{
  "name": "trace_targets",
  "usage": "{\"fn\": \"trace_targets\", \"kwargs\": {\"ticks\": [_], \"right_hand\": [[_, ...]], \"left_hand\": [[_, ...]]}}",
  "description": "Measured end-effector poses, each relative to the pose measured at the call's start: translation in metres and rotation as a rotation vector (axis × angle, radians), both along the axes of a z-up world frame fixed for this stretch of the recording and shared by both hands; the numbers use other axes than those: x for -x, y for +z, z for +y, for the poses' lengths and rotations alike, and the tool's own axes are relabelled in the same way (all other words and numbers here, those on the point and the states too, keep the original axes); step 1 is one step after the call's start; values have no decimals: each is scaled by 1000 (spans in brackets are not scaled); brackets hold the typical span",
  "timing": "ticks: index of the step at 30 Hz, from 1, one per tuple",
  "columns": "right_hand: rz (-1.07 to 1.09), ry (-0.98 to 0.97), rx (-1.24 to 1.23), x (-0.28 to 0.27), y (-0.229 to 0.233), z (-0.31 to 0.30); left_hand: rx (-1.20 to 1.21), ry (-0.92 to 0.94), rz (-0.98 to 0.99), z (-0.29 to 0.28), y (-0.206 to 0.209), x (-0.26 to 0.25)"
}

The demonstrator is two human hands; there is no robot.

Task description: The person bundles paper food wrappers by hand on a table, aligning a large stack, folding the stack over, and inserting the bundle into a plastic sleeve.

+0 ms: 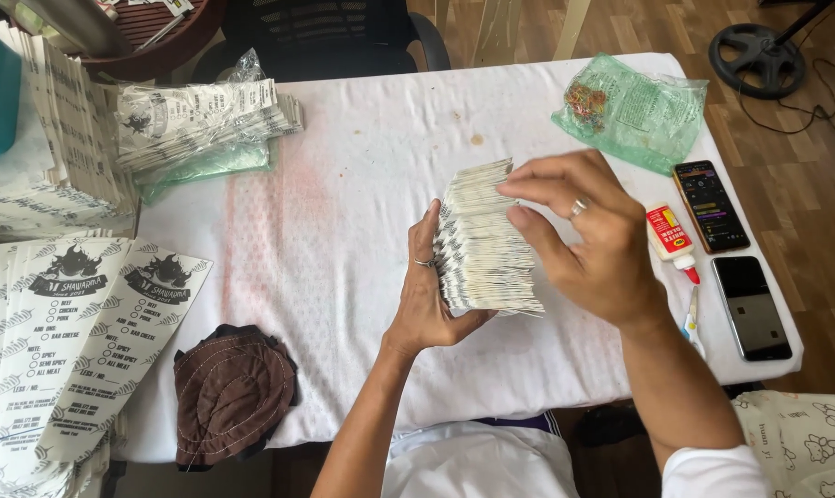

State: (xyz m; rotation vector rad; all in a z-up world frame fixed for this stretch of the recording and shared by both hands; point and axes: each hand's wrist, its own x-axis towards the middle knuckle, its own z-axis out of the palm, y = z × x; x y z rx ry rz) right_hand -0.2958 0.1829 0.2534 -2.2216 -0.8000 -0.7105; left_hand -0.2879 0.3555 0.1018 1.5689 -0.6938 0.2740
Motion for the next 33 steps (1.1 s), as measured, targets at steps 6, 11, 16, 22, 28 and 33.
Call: {"fn": "trace_targets", "kwargs": {"ticks": [6,11,16,22,28,33], "right_hand": [[65,48,205,-21,-1,-11],[115,59,225,-23,5,-17],[75,103,246,-26,6,-12],[34,69,217,-24,10,-23],[91,121,149,-18,-3,-24],[425,313,-282,-16,-52,-46]], "left_hand": [[-22,17,-18,0,-8,-3],[-37,4,-12,2,-4,-4],[-27,-6,-16,2,-5,-5],[-34,-31,36,6,-4,-8],[-34,-38,33,4,-4,-11],[-96,-1,-3,4,-15,-12]]}}
